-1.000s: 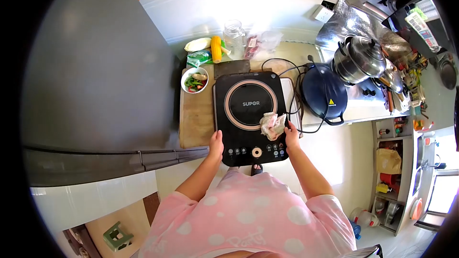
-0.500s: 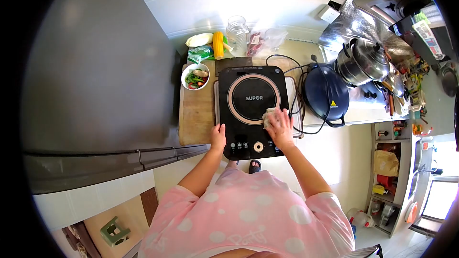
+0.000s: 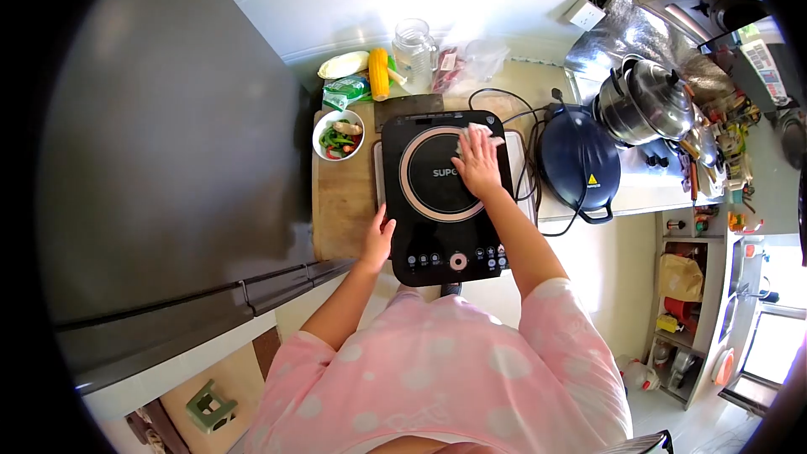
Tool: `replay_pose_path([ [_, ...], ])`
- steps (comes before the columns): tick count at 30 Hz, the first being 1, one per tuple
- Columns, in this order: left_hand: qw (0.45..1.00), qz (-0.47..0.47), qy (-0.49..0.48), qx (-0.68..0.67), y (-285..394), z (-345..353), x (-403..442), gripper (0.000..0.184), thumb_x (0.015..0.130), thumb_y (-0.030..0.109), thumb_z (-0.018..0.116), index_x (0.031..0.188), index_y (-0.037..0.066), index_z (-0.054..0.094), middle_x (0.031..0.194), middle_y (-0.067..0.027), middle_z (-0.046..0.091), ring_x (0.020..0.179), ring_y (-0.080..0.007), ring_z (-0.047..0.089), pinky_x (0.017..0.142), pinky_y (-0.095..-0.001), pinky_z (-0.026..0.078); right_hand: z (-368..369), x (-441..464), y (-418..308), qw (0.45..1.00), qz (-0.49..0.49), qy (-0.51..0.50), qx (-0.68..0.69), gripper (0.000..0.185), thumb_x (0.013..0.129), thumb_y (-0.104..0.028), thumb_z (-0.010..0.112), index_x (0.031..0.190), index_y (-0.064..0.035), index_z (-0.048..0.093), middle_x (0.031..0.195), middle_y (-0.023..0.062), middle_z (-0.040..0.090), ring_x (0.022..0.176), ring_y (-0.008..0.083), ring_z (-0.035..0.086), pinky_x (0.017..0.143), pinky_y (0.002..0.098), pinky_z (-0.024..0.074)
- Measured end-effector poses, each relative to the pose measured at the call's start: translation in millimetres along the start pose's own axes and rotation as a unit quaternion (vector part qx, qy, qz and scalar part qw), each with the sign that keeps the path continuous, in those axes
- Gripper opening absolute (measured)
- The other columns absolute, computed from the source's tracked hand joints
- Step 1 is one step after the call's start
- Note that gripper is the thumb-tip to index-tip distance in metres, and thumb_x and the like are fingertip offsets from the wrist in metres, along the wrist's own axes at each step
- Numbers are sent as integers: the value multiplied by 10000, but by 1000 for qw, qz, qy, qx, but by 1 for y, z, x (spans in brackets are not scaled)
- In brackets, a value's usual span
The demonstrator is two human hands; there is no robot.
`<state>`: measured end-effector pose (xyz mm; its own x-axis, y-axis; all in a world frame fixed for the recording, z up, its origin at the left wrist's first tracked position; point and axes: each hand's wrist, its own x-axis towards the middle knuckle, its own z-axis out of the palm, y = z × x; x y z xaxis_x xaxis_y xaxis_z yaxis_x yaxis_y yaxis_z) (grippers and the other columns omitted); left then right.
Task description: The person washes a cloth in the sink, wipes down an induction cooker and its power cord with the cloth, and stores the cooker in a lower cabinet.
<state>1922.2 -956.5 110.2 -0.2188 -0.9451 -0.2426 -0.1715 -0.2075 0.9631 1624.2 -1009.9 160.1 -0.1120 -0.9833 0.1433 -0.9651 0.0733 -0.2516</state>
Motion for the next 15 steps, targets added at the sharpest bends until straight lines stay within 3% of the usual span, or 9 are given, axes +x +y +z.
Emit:
replay_pose_path([
  [6,999,19,2,27,0,1,0,506,928,114,556,1403,54,393,1059,-95,608,916,-154,556,843,-275,453,5,-1,-72,975,-213,-49,-38,631,924,-441,471,1437,-101,333,1518,143,234,1395,352,224,1124,471,209],
  [8,1000,27,-1,7,-15,0,4,505,931,113,550,1405,49,386,1085,-102,600,940,-160,554,859,-278,449,3,-26,-94,961,-275,-28,25,557,917,-387,492,1383,-89,424,1474,128,320,1375,338,265,1118,455,232],
  [13,999,12,-3,-48,-9,3,1,503,942,114,531,1413,46,368,1151,-115,580,1004,-179,546,911,-291,430,-5,-65,-83,940,-278,-66,184,462,851,-169,549,1307,-105,517,1365,95,428,1336,280,339,1101,410,295],
  [15,999,19,-2,-37,-17,2,2,500,945,124,526,1413,46,367,1182,-122,574,1027,-190,546,929,-299,424,4,-69,-54,966,-231,-11,120,495,796,-69,543,1287,-120,530,1338,94,452,1298,292,388,1082,407,326],
])
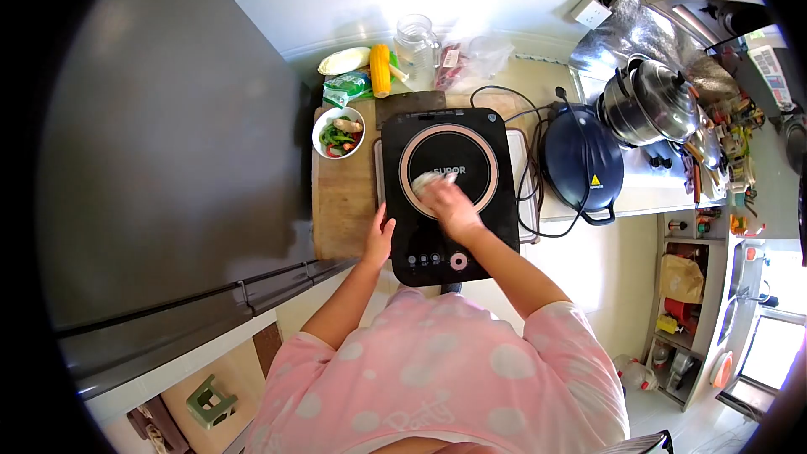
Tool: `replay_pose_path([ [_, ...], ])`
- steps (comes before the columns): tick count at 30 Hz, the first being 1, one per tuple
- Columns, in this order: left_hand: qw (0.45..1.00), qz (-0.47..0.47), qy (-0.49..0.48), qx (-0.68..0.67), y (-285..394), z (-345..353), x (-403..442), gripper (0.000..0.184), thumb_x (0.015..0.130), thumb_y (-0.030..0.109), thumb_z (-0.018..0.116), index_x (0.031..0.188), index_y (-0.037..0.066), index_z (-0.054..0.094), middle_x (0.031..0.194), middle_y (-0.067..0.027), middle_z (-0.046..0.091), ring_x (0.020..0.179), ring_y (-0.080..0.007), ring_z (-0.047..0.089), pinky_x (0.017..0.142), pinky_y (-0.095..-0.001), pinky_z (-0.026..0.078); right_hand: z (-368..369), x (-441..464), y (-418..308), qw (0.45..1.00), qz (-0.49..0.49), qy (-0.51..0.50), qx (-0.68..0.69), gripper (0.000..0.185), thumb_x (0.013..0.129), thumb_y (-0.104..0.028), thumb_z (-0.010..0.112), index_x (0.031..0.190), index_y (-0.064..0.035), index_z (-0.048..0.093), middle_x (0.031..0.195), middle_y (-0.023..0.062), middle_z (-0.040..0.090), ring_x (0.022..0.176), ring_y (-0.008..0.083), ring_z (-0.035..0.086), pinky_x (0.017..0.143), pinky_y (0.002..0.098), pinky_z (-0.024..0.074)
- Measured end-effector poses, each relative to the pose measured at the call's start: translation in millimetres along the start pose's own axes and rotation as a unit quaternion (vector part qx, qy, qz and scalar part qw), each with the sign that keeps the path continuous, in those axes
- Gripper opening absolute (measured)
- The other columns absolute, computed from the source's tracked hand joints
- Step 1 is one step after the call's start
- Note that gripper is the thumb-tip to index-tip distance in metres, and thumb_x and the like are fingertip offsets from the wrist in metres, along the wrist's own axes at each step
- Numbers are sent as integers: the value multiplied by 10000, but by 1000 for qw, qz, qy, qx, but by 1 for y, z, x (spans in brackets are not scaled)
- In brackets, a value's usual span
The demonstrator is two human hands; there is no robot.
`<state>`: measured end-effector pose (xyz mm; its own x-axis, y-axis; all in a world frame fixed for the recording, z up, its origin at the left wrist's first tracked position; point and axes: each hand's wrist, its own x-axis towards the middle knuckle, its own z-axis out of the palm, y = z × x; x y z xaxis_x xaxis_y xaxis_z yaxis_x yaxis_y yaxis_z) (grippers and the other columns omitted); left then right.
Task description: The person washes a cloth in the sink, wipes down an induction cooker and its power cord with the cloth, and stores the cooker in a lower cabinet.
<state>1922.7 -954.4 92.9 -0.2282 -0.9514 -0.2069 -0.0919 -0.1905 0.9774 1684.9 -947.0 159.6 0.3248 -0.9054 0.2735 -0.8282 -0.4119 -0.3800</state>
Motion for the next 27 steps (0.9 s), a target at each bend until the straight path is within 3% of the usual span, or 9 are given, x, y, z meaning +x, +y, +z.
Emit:
replay_pose_path([
  [5,998,-7,-2,62,-3,-5,0,501,946,162,528,1407,44,374,1267,-159,546,1098,-237,542,972,-325,405,-31,-3,101,972,212,67,-78,516,803,-34,501,1312,-117,500,1369,114,441,1315,309,361,1105,411,291],
  [8,998,24,0,63,-8,-4,3,504,942,171,531,1405,42,377,1286,-179,532,1130,-258,529,987,-329,393,-36,15,102,963,251,52,-89,497,818,-41,480,1311,-104,502,1396,111,423,1333,303,335,1133,418,237],
  [9,997,26,0,71,-7,-3,2,503,943,168,529,1405,42,376,1293,-179,528,1136,-259,526,990,-330,391,-32,26,94,951,196,-72,-230,499,814,-61,477,1312,-92,499,1398,98,428,1353,288,309,1151,414,196],
  [12,995,20,3,93,7,-2,-1,501,943,160,523,1405,40,372,1306,-185,519,1150,-262,521,997,-335,387,-6,29,37,974,46,-57,-213,458,793,-85,485,1247,-86,546,1356,93,462,1327,279,348,1131,399,243],
  [16,999,-35,-1,37,4,-2,1,525,940,169,525,1415,44,338,1292,-216,519,1162,-283,520,994,-347,392,-22,22,7,999,-26,8,24,417,740,-37,539,1149,-92,601,1266,70,535,1252,268,441,1064,377,348],
  [21,973,-4,43,229,42,14,3,681,901,310,589,1439,48,263,1308,-256,480,1215,-357,473,1012,-400,378,-37,31,83,979,157,125,-25,391,799,-21,491,1158,-123,606,1253,57,553,1153,286,491,1016,401,375],
  [23,928,90,51,359,56,20,2,759,875,386,611,1446,46,242,1335,-263,450,1241,-387,439,1027,-426,363,-37,27,85,981,154,87,-74,381,814,-35,493,1168,-127,601,1253,56,553,1137,293,494,990,414,394],
  [24,933,56,46,352,61,23,2,809,856,459,609,1443,39,245,1371,-252,418,1262,-390,409,1042,-444,343,-37,25,86,981,151,67,-100,376,822,-42,494,1173,-129,599,1253,55,553,1129,296,495,977,420,404],
  [27,941,15,41,336,58,25,0,779,877,369,618,1442,4,227,1413,-258,365,1308,-389,363,1084,-427,295,-29,-8,53,987,141,58,-41,371,833,-84,522,1195,-132,586,1257,41,549,1122,302,486,939,406,434],
])
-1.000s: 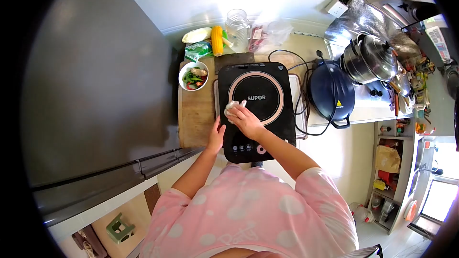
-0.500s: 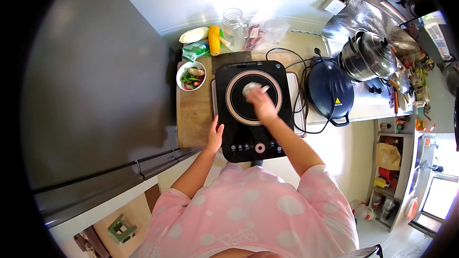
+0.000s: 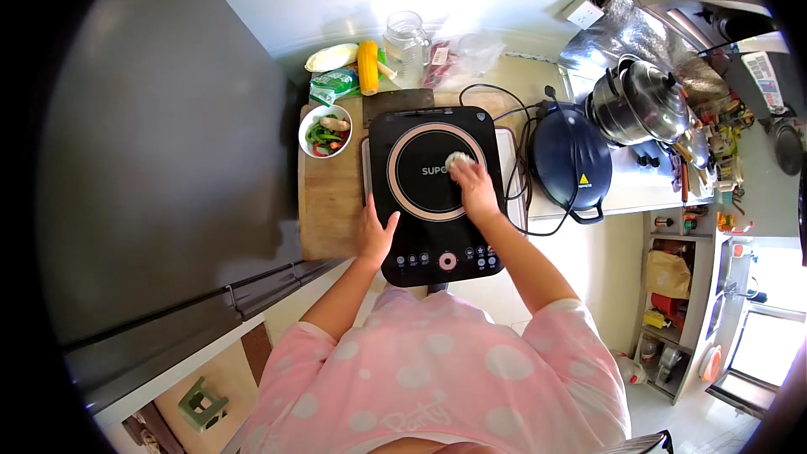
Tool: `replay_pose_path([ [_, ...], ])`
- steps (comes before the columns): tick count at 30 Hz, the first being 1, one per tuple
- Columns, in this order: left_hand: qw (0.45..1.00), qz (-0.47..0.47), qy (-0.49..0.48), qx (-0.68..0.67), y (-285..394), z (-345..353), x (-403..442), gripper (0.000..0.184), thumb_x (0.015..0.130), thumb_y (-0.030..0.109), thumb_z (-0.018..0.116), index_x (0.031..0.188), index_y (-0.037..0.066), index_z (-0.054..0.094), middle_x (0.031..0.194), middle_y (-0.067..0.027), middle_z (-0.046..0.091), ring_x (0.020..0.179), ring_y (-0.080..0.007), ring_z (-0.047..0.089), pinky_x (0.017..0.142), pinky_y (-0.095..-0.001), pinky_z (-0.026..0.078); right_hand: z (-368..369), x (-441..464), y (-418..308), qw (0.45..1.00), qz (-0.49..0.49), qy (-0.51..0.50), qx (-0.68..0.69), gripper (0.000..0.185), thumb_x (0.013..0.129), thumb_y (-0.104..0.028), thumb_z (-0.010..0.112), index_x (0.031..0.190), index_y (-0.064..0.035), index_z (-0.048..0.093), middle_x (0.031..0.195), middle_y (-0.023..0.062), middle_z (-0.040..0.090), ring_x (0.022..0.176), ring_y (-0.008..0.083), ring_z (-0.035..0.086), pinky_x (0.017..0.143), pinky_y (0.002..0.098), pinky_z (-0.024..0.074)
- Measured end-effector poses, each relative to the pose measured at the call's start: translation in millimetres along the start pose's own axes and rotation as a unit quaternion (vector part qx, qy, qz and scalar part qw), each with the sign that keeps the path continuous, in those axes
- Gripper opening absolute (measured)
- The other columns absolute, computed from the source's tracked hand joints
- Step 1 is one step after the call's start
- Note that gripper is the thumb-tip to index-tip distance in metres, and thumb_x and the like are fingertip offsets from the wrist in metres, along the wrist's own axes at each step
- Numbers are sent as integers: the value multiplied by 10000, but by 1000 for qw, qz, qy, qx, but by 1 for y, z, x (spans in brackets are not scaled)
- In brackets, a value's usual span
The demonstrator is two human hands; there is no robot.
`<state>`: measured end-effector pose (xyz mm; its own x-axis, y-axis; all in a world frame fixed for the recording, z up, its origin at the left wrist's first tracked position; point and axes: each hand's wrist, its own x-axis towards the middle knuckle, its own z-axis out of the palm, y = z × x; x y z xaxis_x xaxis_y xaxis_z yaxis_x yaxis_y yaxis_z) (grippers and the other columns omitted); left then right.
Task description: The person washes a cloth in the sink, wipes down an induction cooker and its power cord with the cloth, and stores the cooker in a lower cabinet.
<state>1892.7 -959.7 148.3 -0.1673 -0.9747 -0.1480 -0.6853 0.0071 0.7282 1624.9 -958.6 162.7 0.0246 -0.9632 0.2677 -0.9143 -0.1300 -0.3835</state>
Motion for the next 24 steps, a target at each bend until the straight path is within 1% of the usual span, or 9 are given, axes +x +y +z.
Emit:
replay_pose_path([
  [1,1000,3,11,6,-3,4,0,780,876,366,621,1450,20,222,1400,-256,383,1291,-390,381,1072,-431,311,-6,-10,-10,1000,3,-7,-17,368,836,-90,523,1196,-133,583,1265,38,540,1124,305,484,938,407,433],
  [4,999,36,35,10,-8,6,1,795,863,475,587,1447,55,246,1350,-230,444,1232,-384,439,1008,-443,377,-7,-5,-10,998,12,-6,-61,363,841,-123,531,1203,-111,562,1274,52,518,1103,304,485,935,401,426],
  [7,999,31,33,15,-7,5,0,787,865,463,589,1443,49,252,1331,-229,456,1210,-393,452,991,-446,389,3,33,4,995,49,22,-84,394,853,-126,503,1245,-90,528,1273,75,515,1073,300,487,940,390,413],
  [10,998,42,42,20,-3,2,-1,779,865,455,591,1440,47,258,1320,-225,464,1199,-393,459,984,-446,394,3,37,4,995,55,2,-87,389,859,-124,488,1246,-95,528,1288,77,508,1073,299,487,935,400,415],
  [12,999,26,22,4,3,-3,-1,779,867,430,604,1446,47,249,1348,-245,439,1234,-396,434,1021,-438,364,6,11,-1,996,39,-10,-85,398,857,-125,491,1252,-97,523,1306,86,497,1113,301,478,950,412,411],
  [14,1000,12,10,-3,6,-6,-2,780,867,418,610,1447,43,248,1362,-255,427,1253,-395,421,1040,-433,349,1,-5,-13,995,59,-46,-66,416,850,-114,492,1264,-92,518,1314,88,489,1133,308,472,962,413,407],
  [18,1000,9,11,-3,5,-4,-2,781,865,422,611,1441,32,256,1360,-256,428,1255,-393,420,1043,-432,346,8,26,3,993,60,-15,-102,415,833,-91,497,1247,-81,516,1322,87,477,1115,314,478,951,413,418],
  [20,1000,11,14,-2,4,-4,-2,781,865,423,612,1440,30,258,1359,-258,428,1255,-394,420,1044,-432,346,5,47,8,993,81,-39,-78,428,827,-91,503,1255,-79,510,1328,85,472,1106,314,482,943,417,421],
  [24,1000,5,8,4,4,-3,-1,785,864,428,613,1437,23,260,1359,-263,426,1256,-397,417,1046,-434,345,2,19,-7,993,70,-26,-96,429,828,-98,510,1257,-106,515,1315,67,480,1120,303,476,939,422,417],
])
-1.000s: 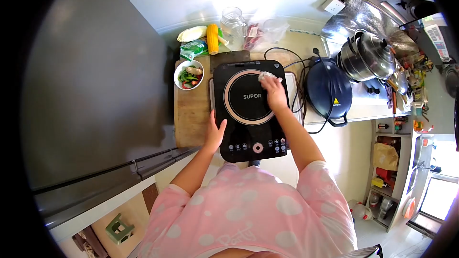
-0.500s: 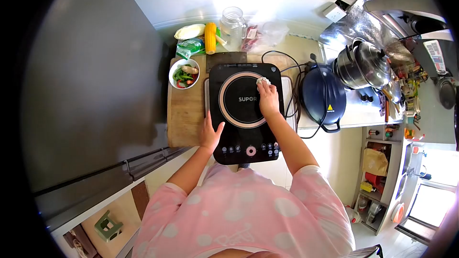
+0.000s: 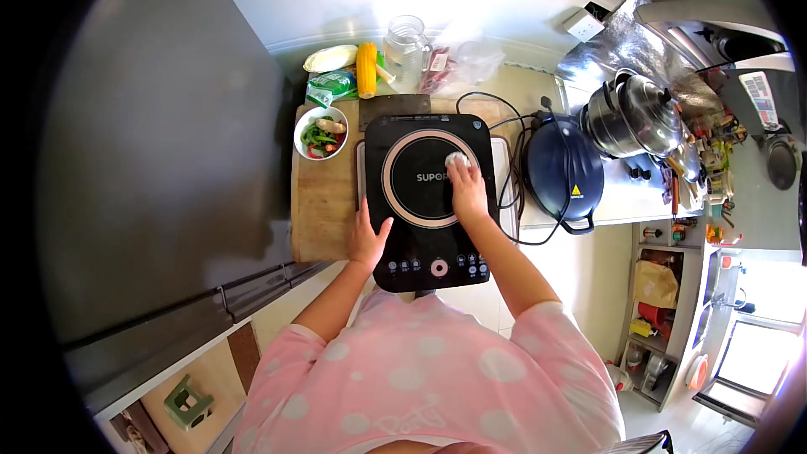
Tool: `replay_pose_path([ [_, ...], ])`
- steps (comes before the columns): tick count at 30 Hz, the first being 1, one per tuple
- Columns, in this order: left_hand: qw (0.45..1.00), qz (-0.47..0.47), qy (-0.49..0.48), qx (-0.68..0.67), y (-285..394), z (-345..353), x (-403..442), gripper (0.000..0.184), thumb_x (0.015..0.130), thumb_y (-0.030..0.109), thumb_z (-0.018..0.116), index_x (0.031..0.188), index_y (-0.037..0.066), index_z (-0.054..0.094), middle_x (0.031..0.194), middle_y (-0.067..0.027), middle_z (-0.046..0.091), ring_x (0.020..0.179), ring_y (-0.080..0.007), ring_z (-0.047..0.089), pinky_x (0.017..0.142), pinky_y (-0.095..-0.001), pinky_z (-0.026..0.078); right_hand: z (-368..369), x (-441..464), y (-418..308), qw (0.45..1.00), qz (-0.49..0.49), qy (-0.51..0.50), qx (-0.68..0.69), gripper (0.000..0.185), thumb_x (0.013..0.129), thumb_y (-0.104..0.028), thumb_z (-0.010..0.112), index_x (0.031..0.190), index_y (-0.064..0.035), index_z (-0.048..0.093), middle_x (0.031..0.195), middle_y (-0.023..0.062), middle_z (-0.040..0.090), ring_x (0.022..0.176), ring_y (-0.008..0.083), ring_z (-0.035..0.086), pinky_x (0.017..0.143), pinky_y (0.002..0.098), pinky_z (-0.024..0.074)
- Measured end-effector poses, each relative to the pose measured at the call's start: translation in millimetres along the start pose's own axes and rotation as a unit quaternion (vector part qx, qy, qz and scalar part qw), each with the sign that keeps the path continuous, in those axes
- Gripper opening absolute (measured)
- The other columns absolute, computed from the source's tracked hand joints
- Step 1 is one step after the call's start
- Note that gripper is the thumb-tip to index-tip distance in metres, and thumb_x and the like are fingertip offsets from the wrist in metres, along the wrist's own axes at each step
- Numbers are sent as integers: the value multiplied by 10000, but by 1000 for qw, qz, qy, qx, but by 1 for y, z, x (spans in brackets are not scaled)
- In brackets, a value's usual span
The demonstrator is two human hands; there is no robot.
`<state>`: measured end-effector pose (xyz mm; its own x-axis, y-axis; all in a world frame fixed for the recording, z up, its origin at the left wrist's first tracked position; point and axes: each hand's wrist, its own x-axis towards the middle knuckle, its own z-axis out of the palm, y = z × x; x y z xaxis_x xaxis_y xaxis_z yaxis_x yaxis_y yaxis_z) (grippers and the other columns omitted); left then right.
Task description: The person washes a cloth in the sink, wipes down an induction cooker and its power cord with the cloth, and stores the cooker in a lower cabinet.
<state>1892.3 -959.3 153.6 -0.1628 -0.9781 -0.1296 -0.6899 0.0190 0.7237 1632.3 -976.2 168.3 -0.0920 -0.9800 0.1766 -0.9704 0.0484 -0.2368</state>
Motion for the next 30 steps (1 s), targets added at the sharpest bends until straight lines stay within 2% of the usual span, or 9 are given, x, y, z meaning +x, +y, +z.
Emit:
replay_pose_path([
  [3,1000,-3,-4,5,-1,-2,0,787,865,432,611,1437,21,260,1364,-265,421,1260,-397,414,1048,-435,343,-2,-17,0,999,-6,-15,30,408,844,-118,508,1251,-138,524,1314,42,485,1154,294,459,946,424,410],
  [6,1000,0,-1,1,-1,0,-1,784,867,435,607,1438,25,259,1372,-267,412,1265,-396,408,1051,-435,339,-3,17,9,999,22,-2,33,385,870,-137,495,1253,-135,526,1329,34,482,1170,291,451,964,434,393],
  [10,1000,-4,2,-1,2,-2,-2,779,868,422,610,1441,32,256,1375,-267,409,1269,-398,403,1056,-434,333,7,25,6,999,-20,46,6,418,879,-236,562,1277,-120,510,1376,70,443,1295,323,358,1061,471,289],
  [13,1000,5,9,-19,-7,6,0,777,864,382,630,1444,33,249,1377,-265,407,1267,-400,402,1055,-433,332,0,-32,-19,996,-80,-42,8,594,873,-369,577,1393,-136,410,1478,84,321,1384,353,227,1110,521,194],
  [17,999,18,19,-23,-13,10,1,773,855,318,654,1448,39,245,1373,-262,413,1258,-401,410,1050,-432,335,-22,-111,-48,977,-160,-144,10,641,891,-464,521,1435,-171,351,1517,47,260,1427,319,143,1128,556,122],
  [18,999,32,34,-13,-15,11,1,776,851,358,646,1444,46,255,1354,-250,434,1235,-399,432,1022,-436,360,-28,-121,-46,974,-170,-152,15,641,890,-472,519,1437,-185,350,1522,38,252,1432,315,131,1127,565,112],
  [21,996,57,62,11,-17,13,1,787,842,437,630,1436,62,276,1316,-226,477,1187,-394,478,966,-446,411,-33,-126,-27,980,-98,-171,-13,638,884,-505,513,1434,-219,362,1535,29,222,1439,313,96,1113,606,79],
  [27,998,43,43,19,-8,5,0,782,845,441,626,1435,61,282,1306,-231,480,1179,-393,483,961,-445,413,-20,-49,16,998,34,-33,-28,718,860,-485,559,1444,-136,327,1533,112,205,1416,366,151,1102,587,153],
  [30,999,31,20,28,-1,-3,0,777,853,433,621,1434,42,282,1314,-242,473,1195,-394,471,983,-439,395,5,1,42,996,58,32,-57,730,870,-523,523,1449,-129,314,1541,129,181,1407,381,169,1112,550,175],
])
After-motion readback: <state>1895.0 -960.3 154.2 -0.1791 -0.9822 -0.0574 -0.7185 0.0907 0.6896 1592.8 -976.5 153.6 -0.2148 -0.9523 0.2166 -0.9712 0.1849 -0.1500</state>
